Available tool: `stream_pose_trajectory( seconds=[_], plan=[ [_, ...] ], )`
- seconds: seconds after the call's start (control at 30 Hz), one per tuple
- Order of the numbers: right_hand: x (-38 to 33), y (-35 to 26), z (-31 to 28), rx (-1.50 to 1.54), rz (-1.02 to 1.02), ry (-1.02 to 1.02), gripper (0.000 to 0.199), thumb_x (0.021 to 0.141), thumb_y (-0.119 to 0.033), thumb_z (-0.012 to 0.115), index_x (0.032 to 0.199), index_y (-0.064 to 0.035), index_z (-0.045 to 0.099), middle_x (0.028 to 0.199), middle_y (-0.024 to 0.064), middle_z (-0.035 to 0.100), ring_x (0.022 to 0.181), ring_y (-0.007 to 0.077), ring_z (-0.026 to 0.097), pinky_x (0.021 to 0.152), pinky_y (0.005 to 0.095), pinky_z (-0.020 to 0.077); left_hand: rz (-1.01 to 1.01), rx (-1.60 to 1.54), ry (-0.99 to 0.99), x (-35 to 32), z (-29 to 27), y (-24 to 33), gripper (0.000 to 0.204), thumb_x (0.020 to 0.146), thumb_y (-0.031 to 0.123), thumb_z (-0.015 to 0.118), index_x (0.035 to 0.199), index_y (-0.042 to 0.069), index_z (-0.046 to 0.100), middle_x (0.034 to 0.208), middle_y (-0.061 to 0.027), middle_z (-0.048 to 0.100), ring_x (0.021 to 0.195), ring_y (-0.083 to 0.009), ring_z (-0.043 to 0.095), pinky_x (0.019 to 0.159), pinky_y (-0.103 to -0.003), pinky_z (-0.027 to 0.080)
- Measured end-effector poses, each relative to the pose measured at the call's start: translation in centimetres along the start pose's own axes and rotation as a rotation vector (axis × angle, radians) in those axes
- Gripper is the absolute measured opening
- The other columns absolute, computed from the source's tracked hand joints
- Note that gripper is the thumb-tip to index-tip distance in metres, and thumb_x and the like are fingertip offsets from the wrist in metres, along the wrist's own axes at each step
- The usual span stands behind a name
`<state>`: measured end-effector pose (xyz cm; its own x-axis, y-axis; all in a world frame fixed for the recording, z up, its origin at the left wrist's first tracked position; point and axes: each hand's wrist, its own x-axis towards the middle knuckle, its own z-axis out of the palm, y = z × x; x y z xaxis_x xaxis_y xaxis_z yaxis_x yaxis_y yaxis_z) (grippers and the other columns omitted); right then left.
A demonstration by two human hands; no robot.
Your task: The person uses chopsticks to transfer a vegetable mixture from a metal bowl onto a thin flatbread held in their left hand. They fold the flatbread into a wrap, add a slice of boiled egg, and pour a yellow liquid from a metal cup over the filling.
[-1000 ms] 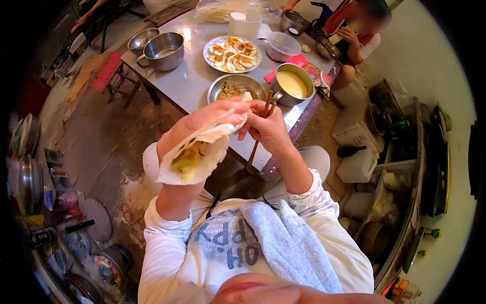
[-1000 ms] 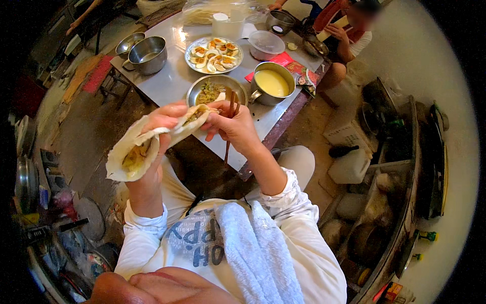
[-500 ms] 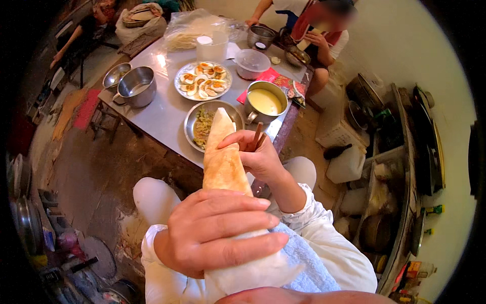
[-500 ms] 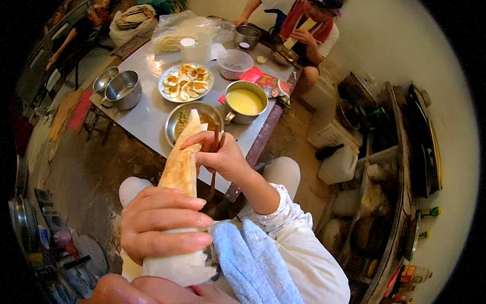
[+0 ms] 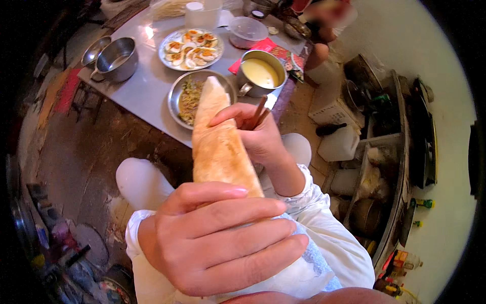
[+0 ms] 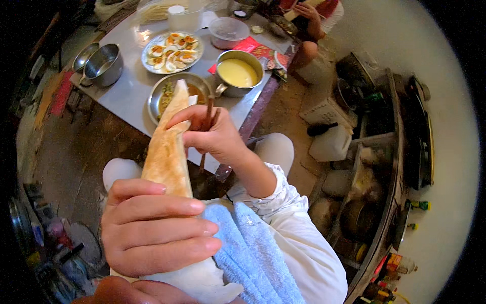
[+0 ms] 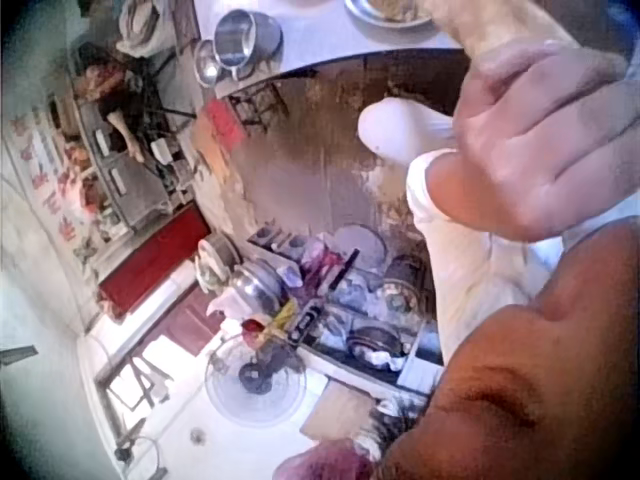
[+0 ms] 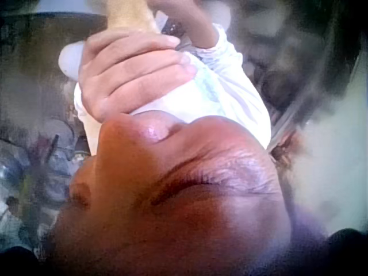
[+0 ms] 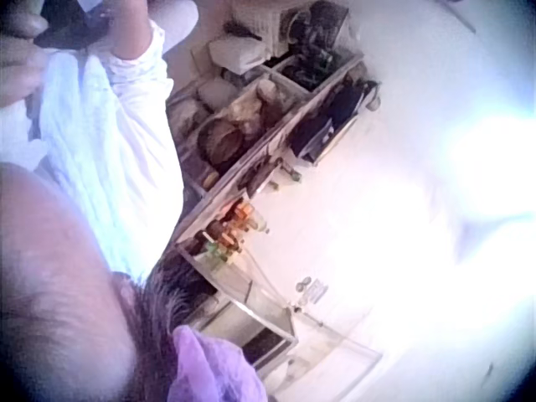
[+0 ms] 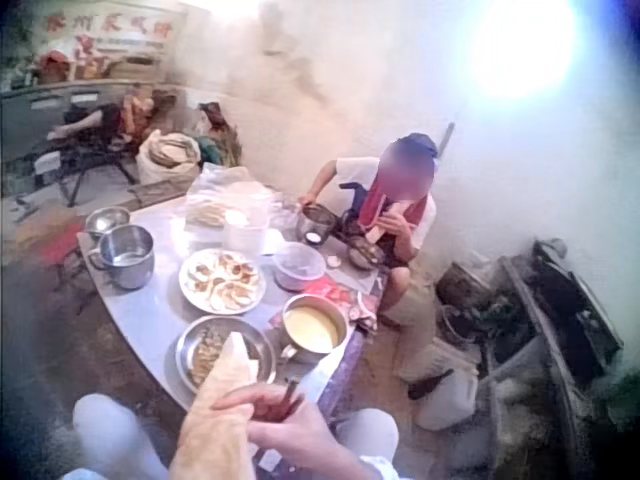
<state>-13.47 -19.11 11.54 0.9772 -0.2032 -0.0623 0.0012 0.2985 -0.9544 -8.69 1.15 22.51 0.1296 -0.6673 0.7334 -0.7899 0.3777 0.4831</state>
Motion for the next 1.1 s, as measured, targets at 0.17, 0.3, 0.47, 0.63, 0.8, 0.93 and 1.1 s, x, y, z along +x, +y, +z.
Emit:
stream_pose_trajectory(
  seconds=[0.17,0.3,0.47,0.63,0.8,0.93,1.1],
  plan=[
    [0.6,0.2,0.5,0.065,-0.041,0.033,0.027,0.077,-0.011,0.074,0.102,-0.0019,0.069,0.067,-0.0006,0.065,0.052,0.0011,0.054,0.043,0.017,0.0323,-0.164,0.059,0.143,0.1,0.9,0.2,0.015,0.086,0.032,0.06,0.086,0.02,0.069,0.092,0.0028,0.073,0.095,-0.0186,0.068,0.095,-0.038,0.04],
    [0.7,-0.3,1.0,0.117,-0.106,0.041,0.029,0.078,-0.017,0.076,0.102,-0.0018,0.069,0.068,-0.0007,0.065,0.051,0.0014,0.051,0.043,0.0172,0.0334,-0.206,0.145,0.157,0.2,1.5,-1.0,0.02,0.082,0.038,0.066,0.094,0.022,0.066,0.101,0.0027,0.071,0.104,-0.0258,0.065,0.103,-0.044,0.036],
    [0.3,0.8,0.6,0.046,-0.034,0.028,0.026,0.076,-0.009,0.072,0.101,-0.0028,0.069,0.07,-0.0005,0.064,0.054,0.0027,0.051,0.047,0.0184,0.0363,-0.093,0.08,-0.064,-0.4,-0.3,-1.6,0.014,0.08,0.028,0.069,0.093,0.023,0.069,0.096,0.007,0.073,0.104,-0.0204,0.066,0.102,-0.04,0.035],
    [0.1,-0.2,-0.1,0.039,0.012,-0.032,0.027,0.078,0.002,0.069,0.104,0.0022,0.065,0.095,0.0111,0.069,0.083,0.0146,0.067,0.072,0.0262,0.0539,-0.063,0.099,-0.033,0.2,0.0,-0.6,0.014,0.085,0.029,0.06,0.089,0.024,0.072,0.092,0.008,0.074,0.1,-0.0155,0.066,0.098,-0.038,0.034],
    [-0.1,-1.0,-0.1,0.061,0.014,-0.064,0.027,0.078,0.003,0.068,0.105,0.0032,0.064,0.099,0.013,0.07,0.087,0.0158,0.069,0.075,0.0258,0.0556,-0.104,0.085,-0.017,0.7,0.0,-0.3,0.016,0.087,0.031,0.057,0.087,0.023,0.071,0.088,0.0075,0.074,0.099,-0.0156,0.067,0.099,-0.038,0.034],
    [0.1,-1.0,0.6,0.036,-0.008,-0.041,0.026,0.078,-0.005,0.07,0.103,-0.0016,0.067,0.079,0.0044,0.068,0.065,0.0062,0.06,0.054,0.0195,0.0405,-0.153,0.069,0.044,0.6,0.5,-0.1,0.021,0.089,0.033,0.052,0.082,0.023,0.069,0.082,0.0069,0.073,0.095,-0.0156,0.068,0.099,-0.038,0.034],
    [0.3,-1.2,1.1,0.055,-0.019,-0.047,0.026,0.077,-0.006,0.071,0.103,-0.0021,0.068,0.078,0.0045,0.068,0.064,0.0058,0.06,0.053,0.0189,0.0405,-0.206,0.097,0.09,1.2,0.6,0.6,0.024,0.09,0.035,0.05,0.081,0.023,0.069,0.079,0.0067,0.073,0.093,-0.0159,0.068,0.1,-0.038,0.034]
  ],
)
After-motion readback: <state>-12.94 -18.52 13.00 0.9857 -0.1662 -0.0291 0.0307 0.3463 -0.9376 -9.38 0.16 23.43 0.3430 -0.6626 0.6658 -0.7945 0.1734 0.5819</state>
